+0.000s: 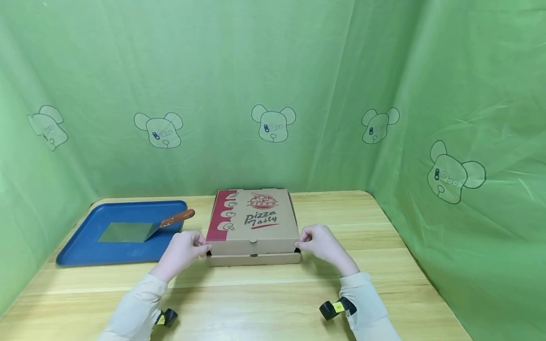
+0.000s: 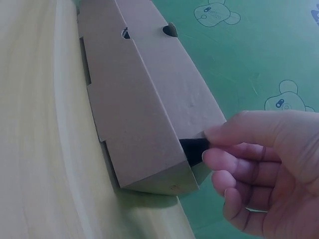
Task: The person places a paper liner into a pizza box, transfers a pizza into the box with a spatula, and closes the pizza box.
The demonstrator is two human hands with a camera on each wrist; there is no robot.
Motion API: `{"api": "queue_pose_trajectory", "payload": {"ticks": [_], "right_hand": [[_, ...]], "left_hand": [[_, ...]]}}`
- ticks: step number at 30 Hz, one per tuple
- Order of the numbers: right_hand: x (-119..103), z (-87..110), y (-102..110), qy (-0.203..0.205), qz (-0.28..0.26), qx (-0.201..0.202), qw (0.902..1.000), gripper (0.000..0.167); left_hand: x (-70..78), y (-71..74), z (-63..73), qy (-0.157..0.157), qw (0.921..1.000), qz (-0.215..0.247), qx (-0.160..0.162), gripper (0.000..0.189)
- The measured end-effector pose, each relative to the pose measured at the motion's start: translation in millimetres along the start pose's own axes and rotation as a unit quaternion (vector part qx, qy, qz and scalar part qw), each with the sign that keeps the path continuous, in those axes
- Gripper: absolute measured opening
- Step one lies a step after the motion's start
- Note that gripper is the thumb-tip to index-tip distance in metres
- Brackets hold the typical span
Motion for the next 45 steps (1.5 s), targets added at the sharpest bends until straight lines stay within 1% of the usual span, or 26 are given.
{"api": "queue_pose_trajectory", "payload": {"ticks": [4, 8, 10, 13, 16, 20, 22, 23, 24, 25, 26, 27, 28, 30, 31, 32, 33, 35, 36, 39, 41, 42, 44, 45], "right_hand": [[0, -0.1, 0, -0.006, 0.008, 0.0, 1.0, 0.013], [1, -0.3, 0, -0.005, 0.007, -0.009, 0.9999, 0.014], [3, -0.3, 1, -0.009, 0.001, -0.016, 0.9998, 0.018], [6, -0.3, 2, -0.023, -0.017, -0.028, 0.9992, 0.029], [10, -0.8, 2, -0.046, -0.032, -0.029, 0.998, 0.041], [15, -3.0, 2, -0.072, -0.044, -0.005, 0.9964, 0.044], [18, -4.3, 0, -0.085, -0.057, 0.009, 0.9947, 0.046], [20, -4.8, -1, -0.092, -0.069, 0.014, 0.9933, 0.048], [22, -5.3, -3, -0.097, -0.081, 0.015, 0.9918, 0.052], [24, -5.6, -6, -0.106, -0.097, 0.013, 0.9896, 0.055], [26, -5.6, -9, -0.115, -0.117, 0.007, 0.9865, 0.06], [27, -5.3, -13, -0.126, -0.142, -0.002, 0.9818, 0.064], [29, -4.6, -16, -0.139, -0.166, -0.013, 0.9762, 0.068], [33, -2.9, -24, -0.167, -0.216, -0.035, 0.9614, 0.074], [34, -2.0, -27, -0.182, -0.241, -0.042, 0.9524, 0.076], [36, -1.1, -30, -0.196, -0.264, -0.049, 0.9432, 0.078], [37, -0.3, -32, -0.207, -0.283, -0.054, 0.9351, 0.078], [39, 0.5, -35, -0.217, -0.313, -0.062, 0.9225, 0.078], [39, 0.5, -37, -0.219, -0.324, -0.064, 0.9182, 0.077], [41, 0.0, -40, -0.217, -0.35, -0.076, 0.9082, 0.074], [42, -0.6, -41, -0.215, -0.358, -0.081, 0.905, 0.073], [43, -0.9, -41, -0.216, -0.361, -0.082, 0.9034, 0.073], [44, -1.5, -42, -0.223, -0.363, -0.08, 0.9009, 0.072], [45, -1.8, -43, -0.227, -0.362, -0.077, 0.9008, 0.072]], "left_hand": [[1.1, -0.6, 0.2, 0.0, 1.0, -0.004, -0.003, 0.021], [0.4, -0.4, 1.0, 0.011, 0.9999, 0.002, -0.013, 0.021], [-1.1, -0.2, 1.3, 0.019, 0.9996, 0.005, -0.021, 0.023], [-4.7, 0.4, 0.7, 0.03, 0.9991, 0.011, -0.029, 0.03], [-10.1, 1.1, -0.9, 0.046, 0.9984, 0.018, -0.028, 0.038], [-18.6, 2.0, -3.8, 0.075, 0.9964, 0.038, -0.009, 0.04], [-23.3, 0.2, -4.8, 0.095, 0.9932, 0.067, -0.004, 0.041], [-26.1, -2.3, -5.0, 0.109, 0.9896, 0.093, -0.009, 0.043], [-28.5, -5.4, -4.9, 0.125, 0.9836, 0.129, -0.018, 0.046], [-30.6, -9.6, -4.5, 0.141, 0.9747, 0.171, -0.032, 0.05], [-32.9, -14.6, -3.8, 0.158, 0.9619, 0.218, -0.049, 0.053], [-34.6, -19.5, -2.9, 0.176, 0.9453, 0.267, -0.066, 0.056], [-35.5, -23.9, -1.7, 0.192, 0.9269, 0.312, -0.082, 0.059], [-36.4, -31.2, 0.3, 0.212, 0.8921, 0.384, -0.108, 0.064], [-36.8, -34.2, 0.9, 0.218, 0.8771, 0.411, -0.118, 0.065], [-37.3, -36.5, 1.5, 0.223, 0.8648, 0.433, -0.124, 0.067], [-37.5, -38.1, 1.9, 0.227, 0.8553, 0.448, -0.128, 0.067], [-39.0, -41.4, 2.7, 0.236, 0.8393, 0.471, -0.134, 0.066], [-40.2, -43.3, 2.9, 0.243, 0.831, 0.482, -0.136, 0.063], [-44.7, -47.9, 2.7, 0.266, 0.8121, 0.502, -0.135, 0.048], [-47.1, -49.9, 2.1, 0.278, 0.8002, 0.515, -0.132, 0.039], [-48.1, -51.2, 1.8, 0.283, 0.7953, 0.52, -0.132, 0.037], [-49.2, -52.8, 1.3, 0.288, 0.7879, 0.528, -0.13, 0.038], [-48.9, -52.9, 1.3, 0.287, 0.7864, 0.531, -0.133, 0.043]]}}
Point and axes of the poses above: each hand's wrist, its own z-axis away from the middle knuckle, its own y-axis out of the back of the hand, x = y × z, the point moved 7 cm from there along -z, towards the middle knuckle, and after that the axes turned 8 degrees about x, right-handed, at the moved point
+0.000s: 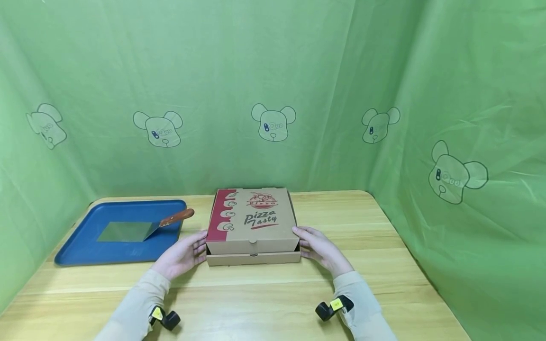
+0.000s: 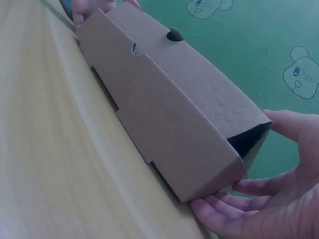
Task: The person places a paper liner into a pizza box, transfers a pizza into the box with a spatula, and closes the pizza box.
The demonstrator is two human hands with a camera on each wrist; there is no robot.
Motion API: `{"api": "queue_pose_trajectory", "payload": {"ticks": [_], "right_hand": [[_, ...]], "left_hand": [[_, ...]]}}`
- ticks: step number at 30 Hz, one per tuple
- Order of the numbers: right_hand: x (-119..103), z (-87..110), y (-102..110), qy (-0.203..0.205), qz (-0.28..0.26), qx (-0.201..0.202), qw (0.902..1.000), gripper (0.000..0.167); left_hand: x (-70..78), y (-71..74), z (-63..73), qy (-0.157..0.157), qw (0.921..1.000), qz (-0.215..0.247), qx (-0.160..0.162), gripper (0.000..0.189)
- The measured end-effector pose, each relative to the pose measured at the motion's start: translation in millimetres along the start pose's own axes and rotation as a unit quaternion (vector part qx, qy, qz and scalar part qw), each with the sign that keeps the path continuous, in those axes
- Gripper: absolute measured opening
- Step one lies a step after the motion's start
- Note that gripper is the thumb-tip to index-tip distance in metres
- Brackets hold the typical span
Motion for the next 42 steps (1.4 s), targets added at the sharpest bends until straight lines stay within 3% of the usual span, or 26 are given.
{"api": "queue_pose_trajectory", "payload": {"ticks": [5, 11, 21, 42], "right_hand": [[2.5, -1.6, 0.5, -0.008, -0.001, 0.009, 0.9999, 0.073], [2.5, -0.6, 1.2, -0.009, 0.001, 0.009, 0.9999, 0.072], [0.8, 0.9, -0.5, -0.009, 0.012, 0.015, 0.9998, 0.074], [3.6, -0.7, -0.9, 0.009, 0.017, 0.006, 0.9998, 0.071]], "left_hand": [[-1.1, -0.5, 2.2, -0.007, 0.9997, 0.004, -0.024, 0.068], [-2.0, -0.4, 2.9, -0.015, 0.9989, 0.0, -0.044, 0.078], [-4.7, 1.0, -0.8, 0.0, 1.0, 0.006, -0.004, 0.059], [-3.9, -0.6, -2.8, -0.009, 0.9986, -0.023, -0.046, 0.067]]}}
Point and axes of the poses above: each hand's wrist, its own z-axis away from the middle knuckle, its own y-axis out of the back of the hand, x = y × z, the point moved 7 cm from there along -z, towards the middle knuckle, and after that the axes turned 8 degrees about x, right-handed, at the moved point
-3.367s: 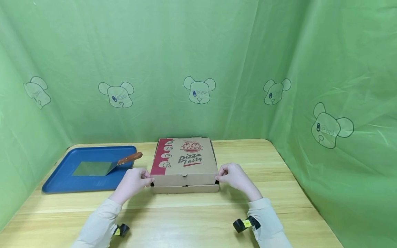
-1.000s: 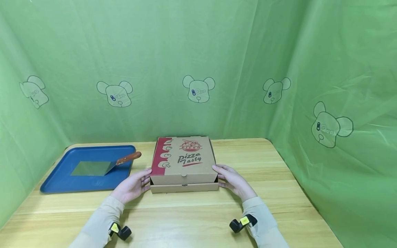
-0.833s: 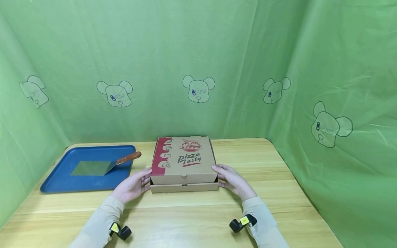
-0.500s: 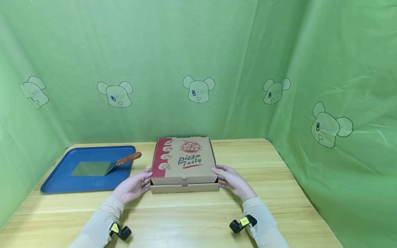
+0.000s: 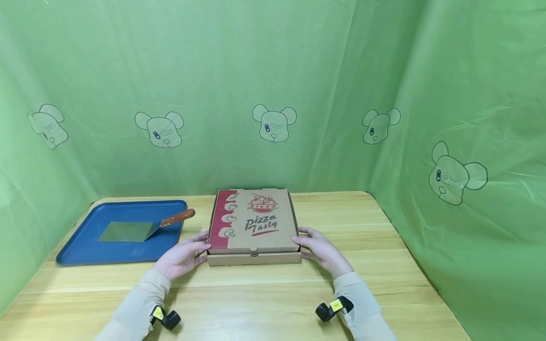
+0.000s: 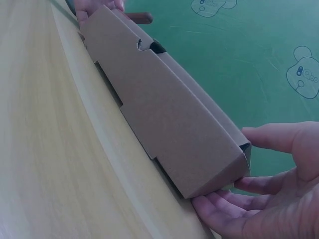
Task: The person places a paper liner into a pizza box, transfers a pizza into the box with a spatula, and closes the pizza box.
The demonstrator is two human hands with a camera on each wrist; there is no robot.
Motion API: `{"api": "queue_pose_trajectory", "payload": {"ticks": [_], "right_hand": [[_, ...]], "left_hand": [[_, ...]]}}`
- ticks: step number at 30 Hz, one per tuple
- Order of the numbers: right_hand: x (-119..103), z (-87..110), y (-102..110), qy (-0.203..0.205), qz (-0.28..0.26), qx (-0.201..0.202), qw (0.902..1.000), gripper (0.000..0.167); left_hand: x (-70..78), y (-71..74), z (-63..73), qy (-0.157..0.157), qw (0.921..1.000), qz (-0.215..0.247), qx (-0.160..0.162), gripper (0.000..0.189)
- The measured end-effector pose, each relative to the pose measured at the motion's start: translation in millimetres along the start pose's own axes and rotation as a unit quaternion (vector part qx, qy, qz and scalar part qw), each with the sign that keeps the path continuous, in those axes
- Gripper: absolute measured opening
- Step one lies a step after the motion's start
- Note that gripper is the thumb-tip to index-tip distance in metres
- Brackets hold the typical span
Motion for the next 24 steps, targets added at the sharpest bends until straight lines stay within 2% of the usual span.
{"api": "queue_pose_trajectory", "payload": {"ticks": [4, 16, 24], "right_hand": [[0.2, -0.6, 0.0, 0.009, 0.001, -0.007, 0.9999, 0.069], [0.4, -1.2, -1.2, 0.018, 0.009, -0.01, 0.9998, 0.072], [1.0, -2.7, -0.7, 0.02, 0.01, -0.011, 0.9997, 0.07]], "left_hand": [[0.2, -0.5, -0.8, -0.002, 1.0, -0.004, -0.006, 0.069], [0.0, 0.4, -3.0, -0.002, 1.0, 0.0, 0.009, 0.073], [0.9, 0.4, -4.1, -0.014, 0.9996, -0.012, 0.02, 0.073]]}}
Point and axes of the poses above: each hand's wrist, its own z-axis away from the middle knuckle, its own y-axis out of the back of the hand, x = y × z, the point moved 7 cm from there along -z, towards the middle knuckle, and after that the axes turned 8 degrees about x, right-handed, at the moved point
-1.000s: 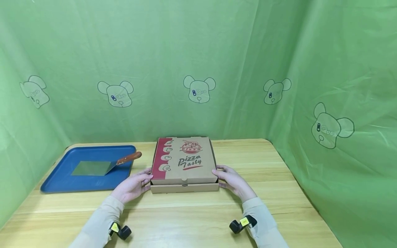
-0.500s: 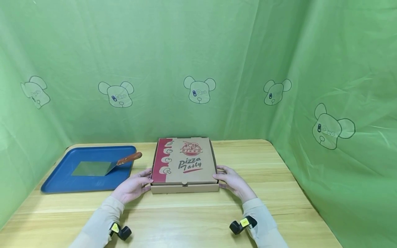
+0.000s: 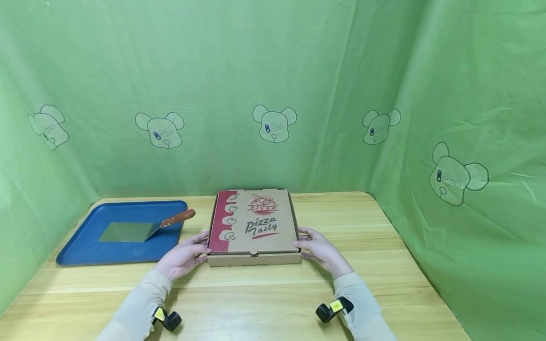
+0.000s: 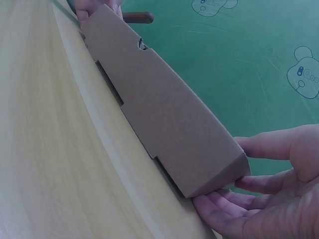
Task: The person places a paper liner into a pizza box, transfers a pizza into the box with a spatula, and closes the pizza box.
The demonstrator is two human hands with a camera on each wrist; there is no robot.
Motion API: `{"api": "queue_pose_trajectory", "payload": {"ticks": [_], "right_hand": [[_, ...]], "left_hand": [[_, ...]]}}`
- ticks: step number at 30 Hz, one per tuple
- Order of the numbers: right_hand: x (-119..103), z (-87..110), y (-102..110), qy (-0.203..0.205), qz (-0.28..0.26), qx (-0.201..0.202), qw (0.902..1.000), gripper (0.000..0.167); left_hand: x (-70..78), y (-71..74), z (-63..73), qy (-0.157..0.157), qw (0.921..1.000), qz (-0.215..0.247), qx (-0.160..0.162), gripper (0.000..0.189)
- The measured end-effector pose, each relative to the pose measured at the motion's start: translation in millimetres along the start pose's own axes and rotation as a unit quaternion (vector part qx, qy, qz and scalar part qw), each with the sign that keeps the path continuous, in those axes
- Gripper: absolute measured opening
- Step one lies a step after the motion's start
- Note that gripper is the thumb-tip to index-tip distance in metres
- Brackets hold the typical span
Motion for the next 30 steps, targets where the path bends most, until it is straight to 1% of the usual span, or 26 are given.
{"api": "queue_pose_trajectory", "payload": {"ticks": [6, 12, 18, 21, 24, 27, 30], "right_hand": [[0, -1.3, 1, 0.0, 0.0, 0.0, 1.0, 0.07], [1, -2.6, 0, 0.003, 0.0, -0.003, 1.0, 0.07], [-1, -2.1, 2, 0.002, -0.001, -0.001, 1.0, 0.07], [-4, -1.1, 4, 0.005, 0.0, 0.0, 1.0, 0.068], [-8, 0.5, 6, 0.012, 0.007, -0.006, 0.9999, 0.064], [-12, 2.3, 10, 0.016, 0.003, -0.004, 0.9999, 0.062], [-18, 4.6, 12, 0.025, 0.003, -0.005, 0.9997, 0.062]], "left_hand": [[0.9, 0.2, -1.4, -0.006, 1.0, -0.006, 0.003, 0.072], [1.7, 1.2, 1.5, -0.005, 0.9999, -0.013, 0.006, 0.073], [6.3, 5.5, 7.8, 0.01, 0.9996, -0.026, -0.002, 0.065], [11.1, 7.5, 10.9, 0.017, 0.9996, -0.023, -0.007, 0.06], [18.5, 7.2, 14.6, 0.015, 0.9993, -0.028, -0.02, 0.059], [28.4, 7.2, 18.6, 0.003, 0.999, -0.036, -0.026, 0.059], [40.0, 8.8, 23.9, -0.01, 0.9991, -0.035, -0.021, 0.059]]}}
Point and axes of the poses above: each hand's wrist, its own z-axis away from the middle knuckle, its own y-axis out of the back of the hand, x = y × z, the point moved 7 cm from there along -z, towards the middle knuckle, and after that the axes turned 8 degrees about x, right-handed, at the moved point
